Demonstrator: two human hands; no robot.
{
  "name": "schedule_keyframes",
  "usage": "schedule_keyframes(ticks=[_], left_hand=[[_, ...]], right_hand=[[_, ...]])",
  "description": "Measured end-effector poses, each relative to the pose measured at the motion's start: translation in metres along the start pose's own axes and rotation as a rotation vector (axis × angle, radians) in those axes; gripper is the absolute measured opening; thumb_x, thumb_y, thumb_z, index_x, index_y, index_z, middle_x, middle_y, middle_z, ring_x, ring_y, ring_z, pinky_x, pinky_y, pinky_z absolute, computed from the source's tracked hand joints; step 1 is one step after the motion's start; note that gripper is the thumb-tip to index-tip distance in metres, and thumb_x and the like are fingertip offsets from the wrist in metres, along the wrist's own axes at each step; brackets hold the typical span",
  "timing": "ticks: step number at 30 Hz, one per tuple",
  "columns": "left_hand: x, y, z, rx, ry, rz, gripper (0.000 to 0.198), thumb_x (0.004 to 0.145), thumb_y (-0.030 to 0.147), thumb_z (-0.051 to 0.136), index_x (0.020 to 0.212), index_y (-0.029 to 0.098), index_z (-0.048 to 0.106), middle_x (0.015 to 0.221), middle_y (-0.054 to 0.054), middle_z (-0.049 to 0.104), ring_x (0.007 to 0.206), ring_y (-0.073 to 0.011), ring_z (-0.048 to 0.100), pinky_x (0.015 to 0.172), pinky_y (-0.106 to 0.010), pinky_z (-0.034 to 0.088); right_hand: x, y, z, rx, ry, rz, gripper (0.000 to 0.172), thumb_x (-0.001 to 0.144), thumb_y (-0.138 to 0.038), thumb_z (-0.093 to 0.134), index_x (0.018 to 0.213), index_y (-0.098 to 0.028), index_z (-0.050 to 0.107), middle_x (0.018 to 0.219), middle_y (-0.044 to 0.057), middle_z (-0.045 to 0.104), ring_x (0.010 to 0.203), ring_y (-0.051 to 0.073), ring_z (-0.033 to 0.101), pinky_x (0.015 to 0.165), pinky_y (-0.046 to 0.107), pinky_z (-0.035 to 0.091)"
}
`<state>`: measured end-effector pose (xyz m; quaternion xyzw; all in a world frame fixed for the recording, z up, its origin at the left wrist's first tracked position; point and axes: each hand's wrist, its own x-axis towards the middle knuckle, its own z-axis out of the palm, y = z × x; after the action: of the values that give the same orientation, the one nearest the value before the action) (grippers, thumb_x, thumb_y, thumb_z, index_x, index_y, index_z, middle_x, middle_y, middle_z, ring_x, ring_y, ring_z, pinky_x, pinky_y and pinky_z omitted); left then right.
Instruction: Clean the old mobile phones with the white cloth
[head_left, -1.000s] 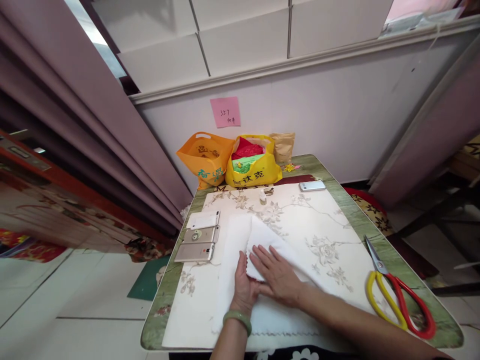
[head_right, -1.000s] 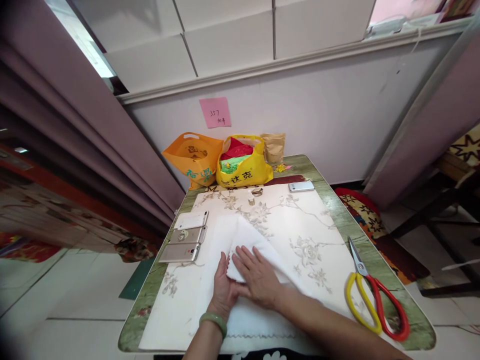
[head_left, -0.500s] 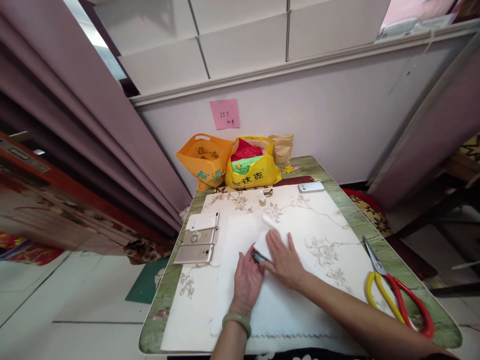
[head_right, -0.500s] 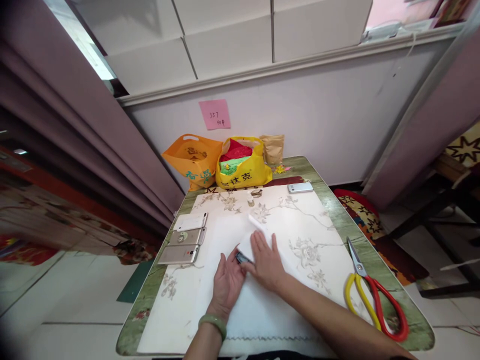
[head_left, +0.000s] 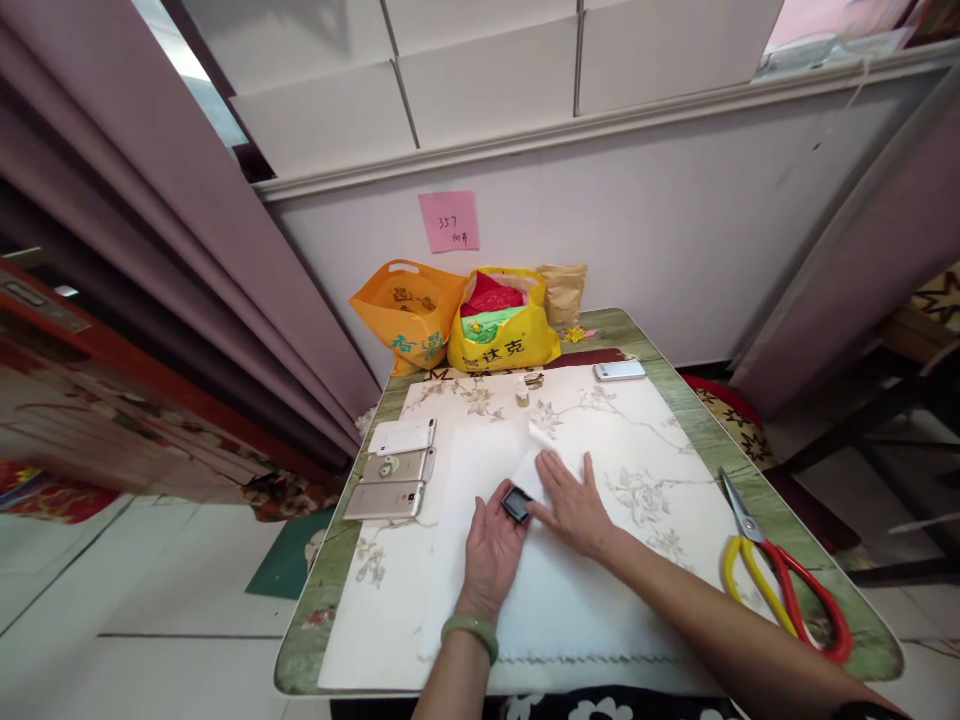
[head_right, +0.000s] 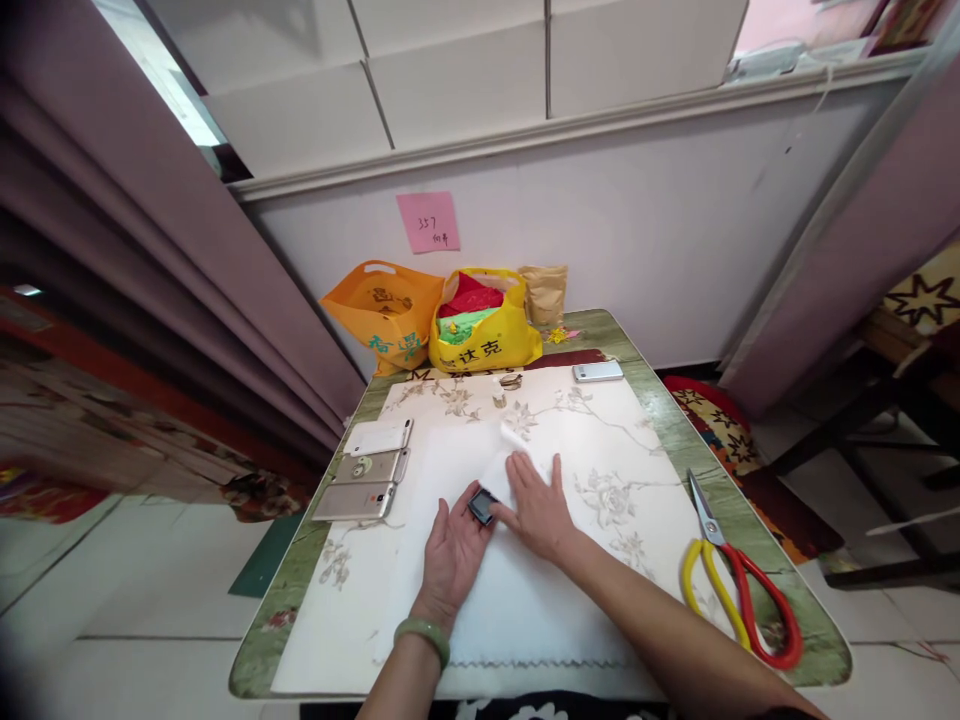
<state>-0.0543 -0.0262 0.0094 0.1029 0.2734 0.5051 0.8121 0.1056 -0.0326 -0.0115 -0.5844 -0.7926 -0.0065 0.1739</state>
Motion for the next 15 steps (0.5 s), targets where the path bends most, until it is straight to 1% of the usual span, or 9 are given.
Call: schedule_keyframes(ticks=[1,3,4,5,7,8,12,13,15], left_hand=[[-0.0001,-0.0002,0.0,0.007,0.015,-0.006,0.051,0.087,0.044,0.055,0.128,0.015,0.052,0.115,-0.013,0.063,0.095,-0.0212,0.064,0.083,-0.036,0.052],[-0.0005,-0.0005,0.0003,0.029,0.048,-0.029,0.049,0.087,0.045,0.055,0.128,0.019,0.053,0.116,-0.011,0.063,0.093,-0.0216,0.065,0.079,-0.037,0.053],[-0.0008,-0.0005,0.0006,0.032,0.05,-0.028,0.047,0.087,0.045,0.054,0.127,0.019,0.053,0.116,-0.011,0.063,0.093,-0.0218,0.065,0.079,-0.037,0.053],[-0.0011,-0.0005,0.0008,0.025,0.04,-0.016,0.046,0.088,0.044,0.054,0.126,0.018,0.054,0.115,-0.011,0.063,0.095,-0.0219,0.064,0.081,-0.037,0.052],[-0.0017,-0.0005,0.0011,0.004,-0.004,0.011,0.045,0.089,0.043,0.053,0.123,0.014,0.056,0.112,-0.012,0.064,0.095,-0.021,0.064,0.084,-0.035,0.051],[-0.002,-0.0005,0.001,0.002,-0.023,0.012,0.046,0.089,0.043,0.052,0.124,0.014,0.056,0.11,-0.012,0.064,0.093,-0.0203,0.064,0.083,-0.035,0.051],[-0.0021,-0.0004,-0.0004,0.026,-0.029,-0.018,0.05,0.088,0.044,0.053,0.13,0.018,0.052,0.109,-0.011,0.065,0.085,-0.0205,0.064,0.078,-0.038,0.053],[-0.0019,-0.0005,-0.001,0.021,-0.033,-0.01,0.05,0.088,0.044,0.054,0.13,0.017,0.052,0.11,-0.012,0.065,0.088,-0.0212,0.064,0.081,-0.038,0.052],[-0.0012,-0.0007,-0.002,0.005,-0.041,0.008,0.05,0.088,0.044,0.054,0.128,0.014,0.053,0.112,-0.013,0.064,0.096,-0.0216,0.063,0.085,-0.036,0.05]], right_hand=[[0.0,-0.0012,-0.0005,0.007,-0.006,-0.028,0.077,0.094,-0.061,0.026,0.15,-0.011,0.014,0.149,0.02,0.032,0.138,0.033,0.028,0.109,0.064,-0.005],[0.0,-0.003,-0.0015,0.034,-0.033,-0.165,0.08,0.092,-0.064,0.028,0.151,-0.012,0.013,0.15,0.018,0.029,0.139,0.032,0.026,0.11,0.063,-0.005],[0.0002,-0.0032,-0.0019,0.042,-0.04,-0.198,0.08,0.092,-0.065,0.027,0.151,-0.013,0.013,0.151,0.017,0.029,0.139,0.031,0.026,0.111,0.062,-0.005],[0.0005,-0.0027,-0.0023,0.041,-0.037,-0.178,0.079,0.092,-0.065,0.027,0.151,-0.014,0.012,0.15,0.017,0.031,0.138,0.031,0.028,0.11,0.063,-0.005],[0.0014,-0.0005,-0.0027,0.019,-0.008,-0.054,0.079,0.093,-0.064,0.026,0.151,-0.012,0.013,0.148,0.019,0.034,0.136,0.033,0.032,0.108,0.066,-0.006],[0.0017,0.0009,-0.0026,0.01,0.003,-0.027,0.08,0.093,-0.064,0.026,0.15,-0.011,0.013,0.147,0.02,0.034,0.136,0.034,0.032,0.108,0.066,-0.006],[0.0009,0.0048,-0.0012,0.014,-0.017,-0.203,0.082,0.091,-0.066,0.031,0.151,-0.013,0.012,0.15,0.017,0.032,0.138,0.032,0.027,0.11,0.063,-0.004],[0.0006,0.0051,-0.0009,0.009,-0.018,-0.183,0.08,0.092,-0.065,0.03,0.151,-0.014,0.012,0.149,0.016,0.033,0.138,0.032,0.028,0.11,0.064,-0.004],[-0.0006,0.0041,-0.0005,-0.013,0.001,-0.054,0.078,0.093,-0.063,0.028,0.151,-0.014,0.012,0.148,0.018,0.035,0.137,0.033,0.03,0.108,0.066,-0.004]])
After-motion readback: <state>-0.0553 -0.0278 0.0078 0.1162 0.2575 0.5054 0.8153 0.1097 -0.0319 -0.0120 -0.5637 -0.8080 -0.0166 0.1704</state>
